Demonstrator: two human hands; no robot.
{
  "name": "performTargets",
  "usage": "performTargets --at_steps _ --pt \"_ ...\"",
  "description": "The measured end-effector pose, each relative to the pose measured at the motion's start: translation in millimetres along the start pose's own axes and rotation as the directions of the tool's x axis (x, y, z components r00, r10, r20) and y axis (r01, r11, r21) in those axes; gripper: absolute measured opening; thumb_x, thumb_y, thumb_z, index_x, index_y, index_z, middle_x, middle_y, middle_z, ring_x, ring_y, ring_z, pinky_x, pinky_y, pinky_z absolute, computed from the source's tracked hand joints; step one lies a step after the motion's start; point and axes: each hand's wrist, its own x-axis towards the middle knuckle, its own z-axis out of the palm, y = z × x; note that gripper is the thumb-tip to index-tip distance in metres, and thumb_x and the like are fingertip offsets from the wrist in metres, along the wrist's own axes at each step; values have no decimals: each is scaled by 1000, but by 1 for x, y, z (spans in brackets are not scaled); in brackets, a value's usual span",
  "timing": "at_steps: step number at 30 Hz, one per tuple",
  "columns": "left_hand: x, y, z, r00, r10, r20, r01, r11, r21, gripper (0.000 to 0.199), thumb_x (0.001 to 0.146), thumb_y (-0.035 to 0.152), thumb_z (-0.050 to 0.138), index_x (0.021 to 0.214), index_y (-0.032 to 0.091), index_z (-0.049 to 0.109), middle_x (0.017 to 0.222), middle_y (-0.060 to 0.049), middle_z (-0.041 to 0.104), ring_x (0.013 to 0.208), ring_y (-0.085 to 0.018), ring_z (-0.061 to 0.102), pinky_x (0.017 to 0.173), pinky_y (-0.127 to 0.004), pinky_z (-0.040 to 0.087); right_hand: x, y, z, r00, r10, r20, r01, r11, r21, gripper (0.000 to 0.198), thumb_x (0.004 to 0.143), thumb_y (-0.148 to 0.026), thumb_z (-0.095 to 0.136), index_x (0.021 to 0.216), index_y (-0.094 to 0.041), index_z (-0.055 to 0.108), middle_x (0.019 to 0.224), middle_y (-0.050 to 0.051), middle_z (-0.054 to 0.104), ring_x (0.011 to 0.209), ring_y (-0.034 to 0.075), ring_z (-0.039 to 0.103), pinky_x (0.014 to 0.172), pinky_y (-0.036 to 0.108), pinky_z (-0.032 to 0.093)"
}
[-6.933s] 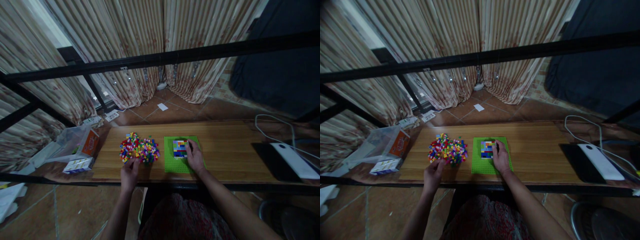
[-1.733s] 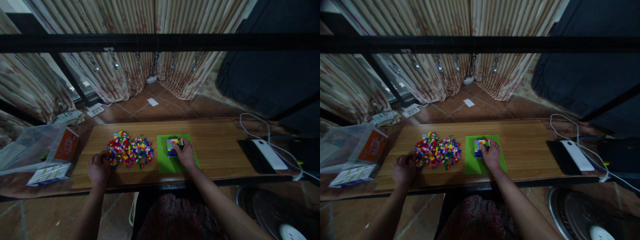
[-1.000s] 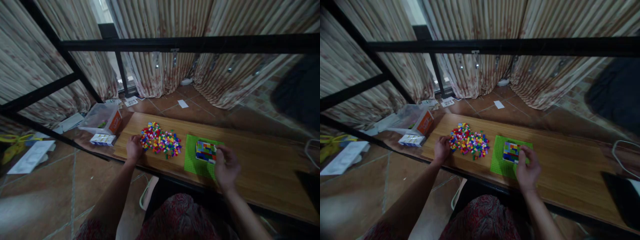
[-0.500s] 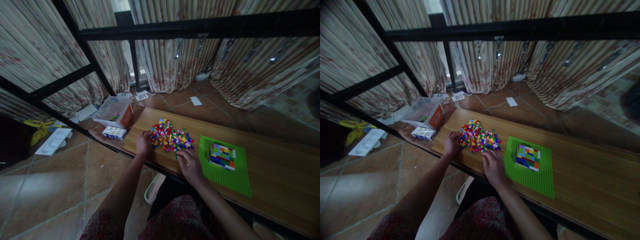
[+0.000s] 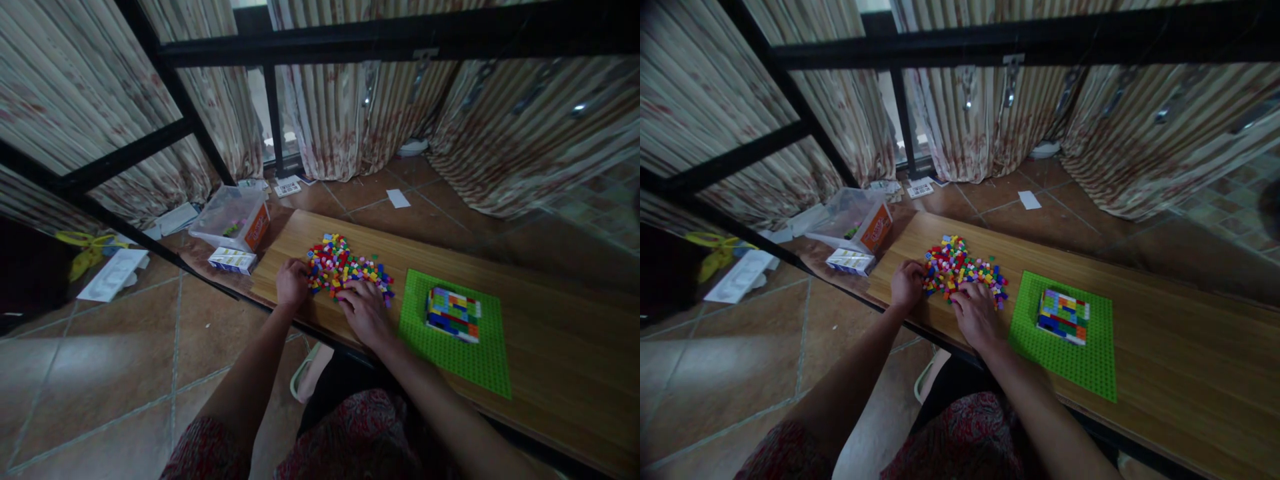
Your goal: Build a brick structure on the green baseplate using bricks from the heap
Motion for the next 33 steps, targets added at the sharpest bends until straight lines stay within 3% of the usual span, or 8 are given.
performTargets --at_steps 10,18,30,33 --pt "0 5 -2 1000 -28 9 28 999 21 28 79 5 47 70 21 68 96 -6 68 96 -20 61 86 -30 46 -8 15 -5 995 79 -56 -79 997 -8 6 85 -25 65 88 -23 70 108 6 64 103 25 51 92 41 40" --pt "1 3 -1 999 -38 10 38 999 9 27 80 6 46 72 21 68 93 -6 67 93 -19 61 84 -30 47 -3 9 1 994 94 -62 -97 994 -56 23 85 -32 64 106 -23 66 112 11 62 108 30 49 92 46 39" --pt "3 1 0 998 -55 -10 54 996 -74 25 79 8 46 70 20 66 91 -6 67 92 -19 61 87 -30 47 -1 9 -1 997 83 -2 -83 995 -53 18 86 -29 64 103 -22 67 117 10 61 111 30 49 93 46 40" --pt "4 0 -3 992 -108 -67 100 989 -110 24 84 13 43 82 18 66 91 -8 67 91 -20 62 86 -31 48 -1 7 -3 996 82 -37 -82 997 18 13 87 -28 64 97 -22 66 116 9 62 109 29 51 93 45 41"
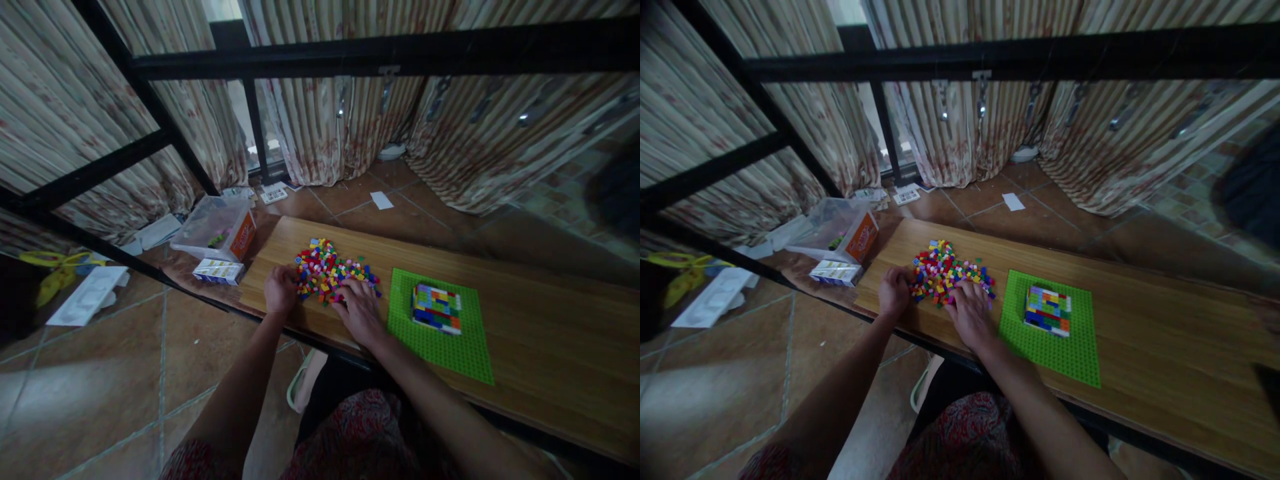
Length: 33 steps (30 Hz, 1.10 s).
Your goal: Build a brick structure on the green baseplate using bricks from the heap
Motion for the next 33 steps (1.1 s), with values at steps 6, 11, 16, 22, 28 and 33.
performTargets --at_steps 6,11,16,22,28,33 --pt "-39 29 -17 995 -80 -53 66 971 -231 29 93 33 44 109 16 61 99 -8 67 90 -19 63 81 -30 50 -15 -8 -16 976 192 -102 -136 905 402 17 90 -32 58 103 -23 62 99 7 69 92 23 64 85 40 50" --pt "-98 81 -25 933 106 344 75 878 -474 27 92 41 48 102 21 64 88 -4 67 83 -18 62 75 -28 49 -36 -25 -34 944 328 37 -274 716 642 17 85 -29 59 101 -25 62 89 2 71 83 18 68 76 33 55" --pt "-126 102 -26 868 63 492 259 789 -558 29 90 47 51 81 21 63 73 -2 62 68 -16 57 65 -26 45 -58 -36 -43 907 384 170 -379 574 726 15 81 -25 58 95 -24 63 86 1 69 81 16 66 73 31 54" --pt "-143 104 -24 780 -20 625 500 621 -604 33 82 52 60 74 20 58 66 0 58 61 -14 52 59 -25 42 -77 -36 -40 800 500 332 -474 188 860 26 69 -39 73 86 -21 64 75 0 67 62 14 62 57 28 51" --pt "-152 111 -25 714 -54 698 605 550 -576 36 79 54 64 71 20 54 62 3 52 57 -11 47 57 -23 39 -84 -36 -48 761 510 402 -515 97 852 30 66 -44 77 75 -19 63 56 -4 60 48 11 54 50 26 46" --pt "-149 118 -25 692 -64 719 642 509 -573 37 76 53 66 70 20 53 60 4 49 54 -9 43 53 -21 36 -83 -36 -54 746 536 396 -504 65 861 30 65 -44 78 72 -19 63 55 -4 60 48 11 54 48 25 46"
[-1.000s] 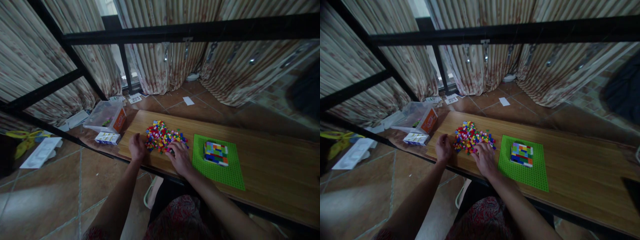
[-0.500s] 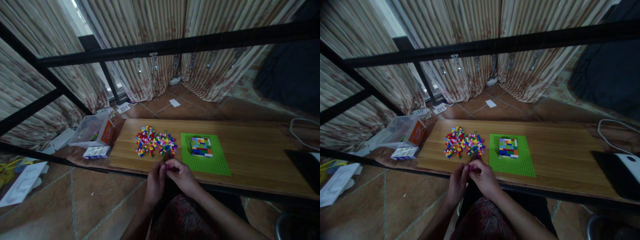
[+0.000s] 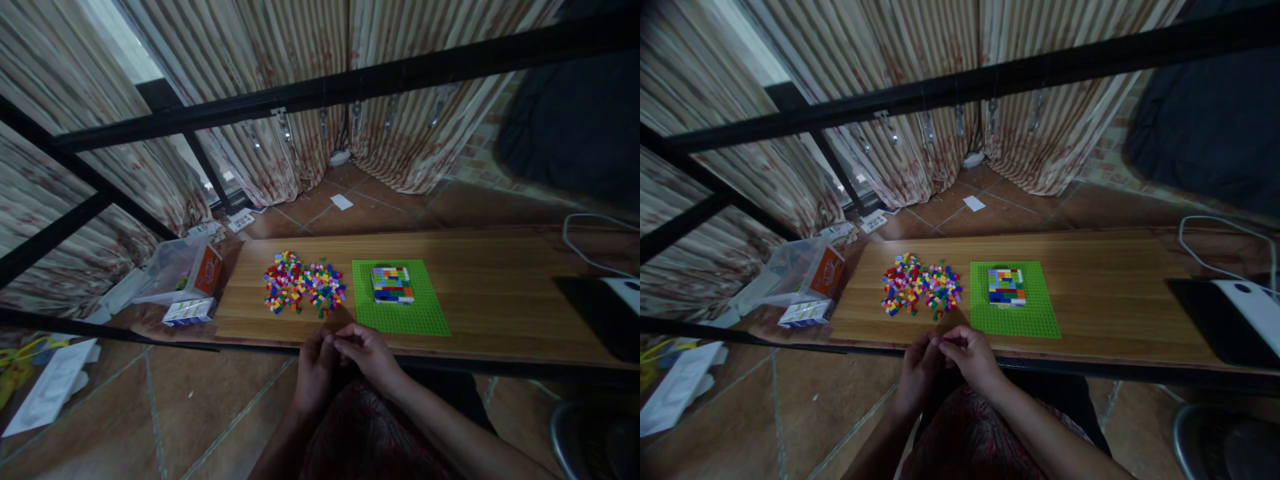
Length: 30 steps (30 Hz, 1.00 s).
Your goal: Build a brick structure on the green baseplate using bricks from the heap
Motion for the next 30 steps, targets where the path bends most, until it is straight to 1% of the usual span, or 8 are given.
performTargets --at_steps 6,10,14,19,22,24,27,30 --pt "6 4 8 998 -68 -15 67 997 -47 36 76 53 65 71 19 51 60 4 49 53 -9 45 51 -21 36 2 -5 -4 998 61 24 -64 974 216 32 61 -43 83 75 -18 68 58 -3 61 52 10 55 54 26 51" --pt "32 8 -8 986 99 -137 -69 975 213 34 82 50 57 68 21 48 57 5 44 51 -10 42 50 -22 34 3 -12 -10 998 43 35 -53 921 386 32 61 -37 85 84 -21 71 68 -3 65 60 11 59 62 28 54" --pt "70 20 -33 917 380 -118 -193 684 704 25 86 38 53 69 20 56 62 1 53 59 -13 50 56 -24 35 1 -20 -25 1000 -10 -18 16 939 344 36 63 -39 84 93 -23 73 75 -1 68 64 13 63 67 32 56" --pt "94 29 -41 931 361 -51 -53 272 961 21 91 34 50 82 20 63 71 -3 64 64 -16 58 59 -25 32 0 -24 -61 976 -117 -183 141 983 120 32 63 -44 82 82 -21 71 72 0 70 62 14 64 64 31 55" --pt "97 29 -37 929 370 -30 -10 105 994 26 93 38 49 86 19 65 75 -5 68 67 -17 61 58 -25 30 2 -23 -89 912 -237 -333 248 969 -11 31 65 -45 81 79 -21 69 74 1 71 63 14 63 64 30 53" --pt "99 28 -36 925 379 -22 3 51 999 26 93 39 49 90 19 66 77 -6 69 69 -18 62 57 -25 29 6 -23 -106 839 -325 -436 301 945 -125 31 66 -46 79 79 -20 69 77 3 72 69 17 65 68 31 53" --pt "102 26 -36 921 388 -30 12 50 999 24 92 37 51 95 18 66 78 -6 69 71 -19 64 57 -25 31 16 -23 -125 723 -444 -529 332 895 -297 31 69 -48 76 80 -20 70 81 5 73 75 19 66 72 33 52" --pt "104 26 -36 913 405 -43 12 76 997 24 91 36 53 100 17 65 80 -6 70 75 -20 66 58 -25 33 30 -22 -135 665 -497 -557 318 864 -391 31 70 -49 74 80 -19 72 82 6 72 73 19 64 69 33 49"
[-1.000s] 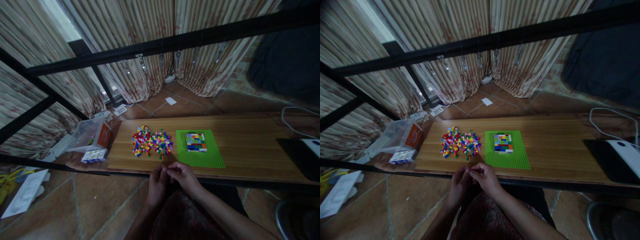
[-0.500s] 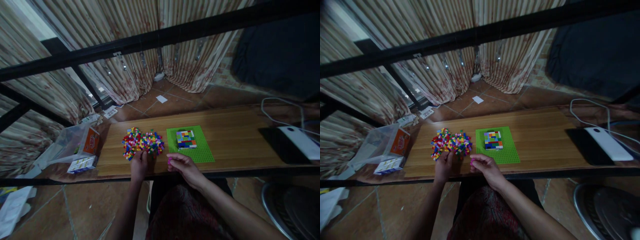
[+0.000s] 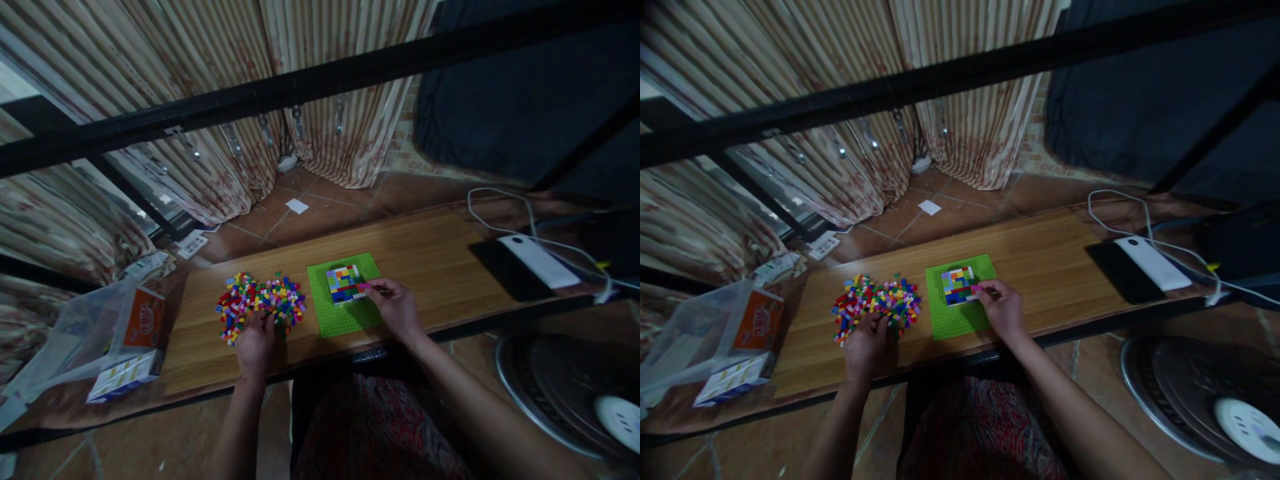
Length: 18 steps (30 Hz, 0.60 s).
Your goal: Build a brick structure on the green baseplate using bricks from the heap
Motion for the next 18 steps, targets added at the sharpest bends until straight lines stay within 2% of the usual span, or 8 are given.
performTargets --at_steps 3,7,12,15,18 --pt "-1 0 -1 1000 0 -27 0 1000 -5 26 90 36 56 104 16 65 82 -7 71 78 -21 67 59 -25 36 11 10 7 999 -48 -20 47 998 -44 29 71 -48 73 81 -20 74 85 6 71 75 19 62 70 33 48" --pt "-4 -1 -2 999 19 -48 -20 1000 -23 25 89 35 56 101 15 65 80 -7 70 77 -20 67 60 -25 38 22 21 14 993 -117 -3 117 993 -27 21 73 -42 72 81 -23 76 88 4 70 86 21 62 81 36 48" --pt "-5 1 -4 993 61 -102 -68 996 -60 24 89 34 54 100 16 66 78 -7 69 74 -20 66 60 -25 40 30 30 18 990 -133 38 132 991 17 16 71 -39 74 79 -26 77 93 4 69 93 22 62 87 39 48" --pt "-5 13 -8 985 121 -124 -136 983 -120 24 89 33 52 100 17 66 80 -6 69 73 -20 65 62 -27 43 33 34 18 992 -113 54 112 993 26 15 71 -38 74 81 -27 78 99 4 69 98 23 61 89 40 48" --pt "-5 34 -10 965 238 -112 -258 937 -234 24 90 34 50 99 18 65 85 -5 69 74 -18 65 67 -28 47 35 36 19 994 -91 53 89 995 39 14 70 -37 74 80 -28 78 100 4 69 98 23 62 89 40 48"
